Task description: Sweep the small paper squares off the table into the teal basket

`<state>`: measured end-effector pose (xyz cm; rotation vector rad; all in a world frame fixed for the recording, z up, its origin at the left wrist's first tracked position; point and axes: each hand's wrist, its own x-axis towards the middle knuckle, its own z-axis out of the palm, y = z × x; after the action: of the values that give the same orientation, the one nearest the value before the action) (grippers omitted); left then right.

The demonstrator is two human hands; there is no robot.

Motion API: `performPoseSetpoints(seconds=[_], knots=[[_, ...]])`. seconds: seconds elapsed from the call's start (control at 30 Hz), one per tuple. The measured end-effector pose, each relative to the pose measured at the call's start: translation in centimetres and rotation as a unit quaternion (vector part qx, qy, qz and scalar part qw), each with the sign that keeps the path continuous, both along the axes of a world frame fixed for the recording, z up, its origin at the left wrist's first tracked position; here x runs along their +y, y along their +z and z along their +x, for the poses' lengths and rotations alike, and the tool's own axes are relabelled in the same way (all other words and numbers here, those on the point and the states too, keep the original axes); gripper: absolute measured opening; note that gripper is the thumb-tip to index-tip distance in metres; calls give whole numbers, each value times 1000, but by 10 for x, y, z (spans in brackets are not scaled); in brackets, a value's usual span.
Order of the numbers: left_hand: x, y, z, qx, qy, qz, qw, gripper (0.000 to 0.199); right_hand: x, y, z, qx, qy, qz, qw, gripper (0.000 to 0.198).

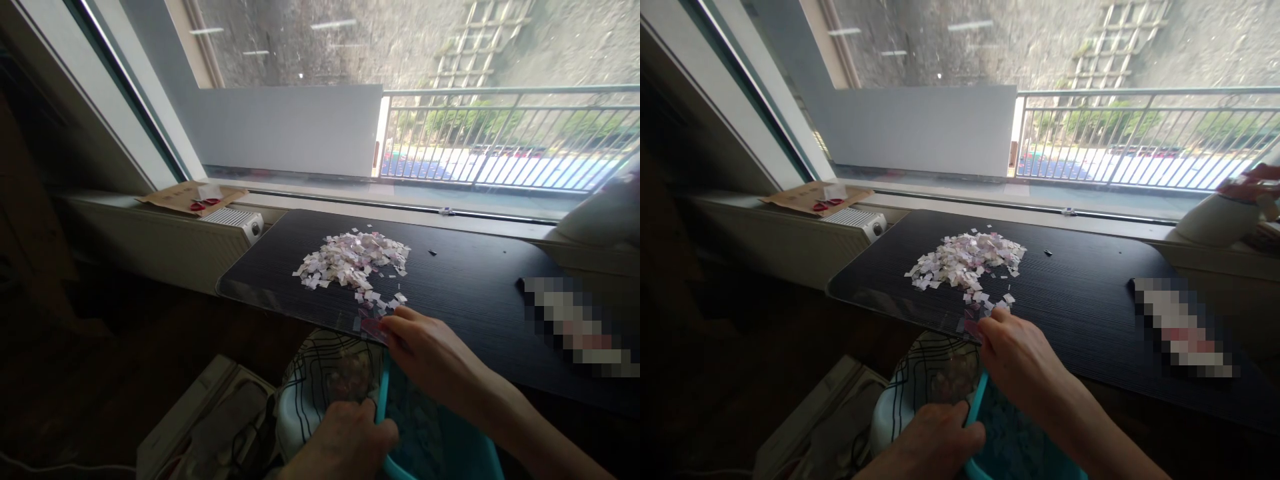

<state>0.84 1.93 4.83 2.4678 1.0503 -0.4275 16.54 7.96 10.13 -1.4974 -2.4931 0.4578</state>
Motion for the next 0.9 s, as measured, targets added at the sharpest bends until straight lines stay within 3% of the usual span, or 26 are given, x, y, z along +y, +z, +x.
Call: performPoseSetpoints(seconds=[0.07, 0.23, 0.4, 0.53, 0.7, 0.9], knots=[[0, 0, 0, -4, 1, -2, 1000, 17, 1, 1, -2, -3, 16, -7, 1000, 24], [-1, -4, 1, -8, 10, -2, 1000, 16, 10, 1, -5, -42, -20, 48, 998, 25], [4, -9, -3, -32, 15, -23, 999, 17, 5, 0, -6, -27, 15, 7, 1000, 27], [7, -10, -3, -34, 25, -55, 998, 18, -3, -4, -4, -17, -12, 17, 1000, 24], [6, -8, -6, -21, 25, -49, 998, 21, -18, -8, 1, 18, 32, -17, 999, 24], [3, -11, -6, -31, 31, -19, 999, 16, 5, -9, 26, 0, -54, 45, 998, 26]])
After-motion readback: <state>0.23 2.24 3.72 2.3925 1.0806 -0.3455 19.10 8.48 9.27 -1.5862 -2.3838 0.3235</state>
